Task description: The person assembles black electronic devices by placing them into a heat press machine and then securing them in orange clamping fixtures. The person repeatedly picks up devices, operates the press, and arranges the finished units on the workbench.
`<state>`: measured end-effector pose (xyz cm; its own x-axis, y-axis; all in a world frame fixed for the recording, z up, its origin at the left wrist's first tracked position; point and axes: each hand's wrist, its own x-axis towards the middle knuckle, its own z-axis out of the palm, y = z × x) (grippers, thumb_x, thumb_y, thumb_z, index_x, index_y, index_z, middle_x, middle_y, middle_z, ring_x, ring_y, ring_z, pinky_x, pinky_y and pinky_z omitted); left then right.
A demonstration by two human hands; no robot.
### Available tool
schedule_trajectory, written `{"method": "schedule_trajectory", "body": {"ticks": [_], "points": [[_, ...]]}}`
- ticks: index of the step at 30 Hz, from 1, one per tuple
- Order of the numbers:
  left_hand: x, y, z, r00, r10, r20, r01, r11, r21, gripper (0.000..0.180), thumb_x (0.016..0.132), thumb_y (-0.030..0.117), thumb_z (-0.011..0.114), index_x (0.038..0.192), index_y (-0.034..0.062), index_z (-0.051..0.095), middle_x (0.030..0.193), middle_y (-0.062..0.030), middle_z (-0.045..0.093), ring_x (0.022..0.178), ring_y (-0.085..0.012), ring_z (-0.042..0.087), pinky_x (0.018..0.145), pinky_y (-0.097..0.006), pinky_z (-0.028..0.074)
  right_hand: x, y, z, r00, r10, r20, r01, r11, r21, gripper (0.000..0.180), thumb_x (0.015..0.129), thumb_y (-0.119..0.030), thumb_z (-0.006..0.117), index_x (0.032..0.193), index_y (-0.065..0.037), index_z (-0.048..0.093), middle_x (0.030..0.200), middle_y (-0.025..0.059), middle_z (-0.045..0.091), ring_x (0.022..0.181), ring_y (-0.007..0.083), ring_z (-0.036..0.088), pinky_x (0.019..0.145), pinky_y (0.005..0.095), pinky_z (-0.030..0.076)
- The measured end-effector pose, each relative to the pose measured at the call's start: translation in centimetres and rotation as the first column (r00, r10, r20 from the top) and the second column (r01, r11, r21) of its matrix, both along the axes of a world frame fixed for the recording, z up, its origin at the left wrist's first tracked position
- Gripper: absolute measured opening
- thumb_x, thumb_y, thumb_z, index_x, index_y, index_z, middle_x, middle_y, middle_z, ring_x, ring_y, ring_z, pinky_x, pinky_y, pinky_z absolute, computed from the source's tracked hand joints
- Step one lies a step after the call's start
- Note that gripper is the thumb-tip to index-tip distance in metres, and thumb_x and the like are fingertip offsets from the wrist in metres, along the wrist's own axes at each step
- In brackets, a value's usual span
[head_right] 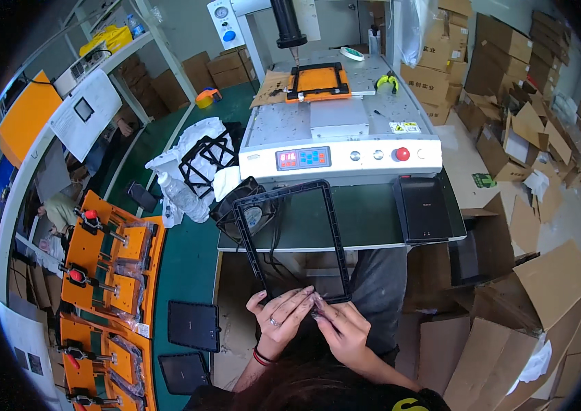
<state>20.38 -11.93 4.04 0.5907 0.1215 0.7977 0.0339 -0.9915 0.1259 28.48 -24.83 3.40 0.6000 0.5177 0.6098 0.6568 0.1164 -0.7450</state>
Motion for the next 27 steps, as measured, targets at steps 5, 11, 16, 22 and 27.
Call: {"method": "schedule_trajectory", "body": {"ticks": [5,11,16,22,27], "points": [[0.5,-1.3,-1.1,0.983,0.127,0.132,-0.128,0.992,-0.002,0.017,0.074,0.013,0.07,0.089,0.021,0.07,0.098,0.0093,0.068,0.097,-0.0108,0.056,0.1,-0.042,0.024,0.2,0.8,-0.7,0.933,0.084,-0.351,-0.041,0.991,0.127,0.032,0.076,0.008,0.066,0.108,0.006,0.063,0.1,0.0163,0.065,0.085,0.0189,0.063,0.075,0.0272,0.05],[2.4,-0.6,-3.2,0.953,-0.01,0.302,0.124,0.925,-0.36,0.059,0.073,0.003,0.061,0.13,0.0118,0.048,0.148,-0.0215,0.02,0.13,-0.0325,0.035,0.105,-0.049,0.031,1.4,1.4,-1.1,0.824,0.119,-0.554,0.015,0.973,0.232,0.014,0.087,0.006,0.057,0.1,0.006,0.062,0.102,0.0107,0.062,0.092,0.014,0.061,0.08,0.0241,0.049],[2.7,0.8,-1.0,0.64,-0.034,0.767,0.693,-0.407,-0.596,0.071,0.09,0.029,0.046,0.149,0.0126,0.01,0.149,-0.0216,0.021,0.133,-0.0371,0.035,0.107,-0.049,0.033,3.0,1.3,-1.0,0.813,0.199,-0.547,-0.1,0.973,0.206,0.014,0.086,0.006,0.057,0.1,0.005,0.062,0.101,0.0117,0.062,0.089,0.0143,0.061,0.08,0.0238,0.048],[4.7,2.8,1.3,0.757,-0.073,0.649,0.617,-0.246,-0.748,0.049,0.1,0.02,0.04,0.144,0.0054,0.024,0.129,-0.0237,0.049,0.106,-0.0289,0.06,0.081,-0.031,0.054,4.7,-0.5,-2.1,0.889,0.314,-0.332,-0.369,0.922,-0.115,0.023,0.083,0.005,0.061,0.106,0.005,0.061,0.107,0.0151,0.063,0.09,0.0166,0.063,0.079,0.0278,0.051],[8.3,1.8,3.6,0.752,-0.405,0.519,0.519,-0.121,-0.846,0.041,0.1,0.013,0.035,0.139,0.0002,0.032,0.13,-0.0222,0.049,0.108,-0.025,0.059,0.085,-0.032,0.05,4.1,0.3,-1.2,0.85,0.256,-0.461,-0.164,0.959,0.23,0.022,0.081,0.008,0.06,0.102,0.006,0.063,0.099,0.016,0.066,0.077,0.0177,0.064,0.074,0.0269,0.053]]}}
